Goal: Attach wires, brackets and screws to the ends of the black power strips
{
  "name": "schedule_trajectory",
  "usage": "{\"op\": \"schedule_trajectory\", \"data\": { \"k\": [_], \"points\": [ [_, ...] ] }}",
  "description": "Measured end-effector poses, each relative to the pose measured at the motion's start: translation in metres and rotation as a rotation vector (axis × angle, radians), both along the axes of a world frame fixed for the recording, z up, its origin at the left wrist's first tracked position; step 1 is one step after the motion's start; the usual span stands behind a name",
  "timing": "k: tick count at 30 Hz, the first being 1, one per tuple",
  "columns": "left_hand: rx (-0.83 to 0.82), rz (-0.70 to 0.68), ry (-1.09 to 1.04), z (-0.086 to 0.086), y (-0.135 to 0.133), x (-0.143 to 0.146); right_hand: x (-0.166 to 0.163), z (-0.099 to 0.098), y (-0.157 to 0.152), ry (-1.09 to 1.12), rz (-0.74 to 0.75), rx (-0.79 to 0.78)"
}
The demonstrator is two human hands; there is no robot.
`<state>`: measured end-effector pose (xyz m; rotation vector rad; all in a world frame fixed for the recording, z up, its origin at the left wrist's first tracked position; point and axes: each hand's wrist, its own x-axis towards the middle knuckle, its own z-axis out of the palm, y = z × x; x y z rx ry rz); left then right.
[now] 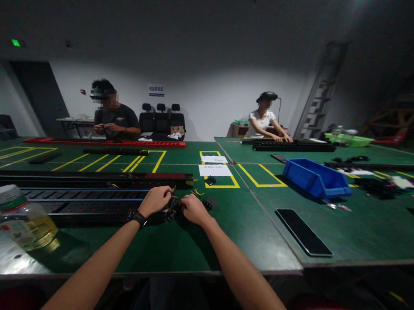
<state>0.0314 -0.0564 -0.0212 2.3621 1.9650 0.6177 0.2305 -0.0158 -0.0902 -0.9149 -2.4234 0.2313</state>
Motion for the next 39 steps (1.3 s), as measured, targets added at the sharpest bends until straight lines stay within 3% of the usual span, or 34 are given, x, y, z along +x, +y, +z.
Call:
{"op": "schedule_trajectory", "data": {
  "k": [8,20,39],
  "points": [
    [-0.005,-0.004,0.014,0.000,0.000,0.000,-0.001,0.003,-0.002,-0.006,-0.048,-0.014],
    [-0.019,-0.002,0.000,0.003,-0.003,0.001,0.008,0.005,-0.003,-0.094,-0.339,0.008],
    [-0.002,-0.020,-0.005,-0.001,0.001,-0.001,0.008,0.015,-0.014,-0.157,-0.358,0.028]
  ]
}}
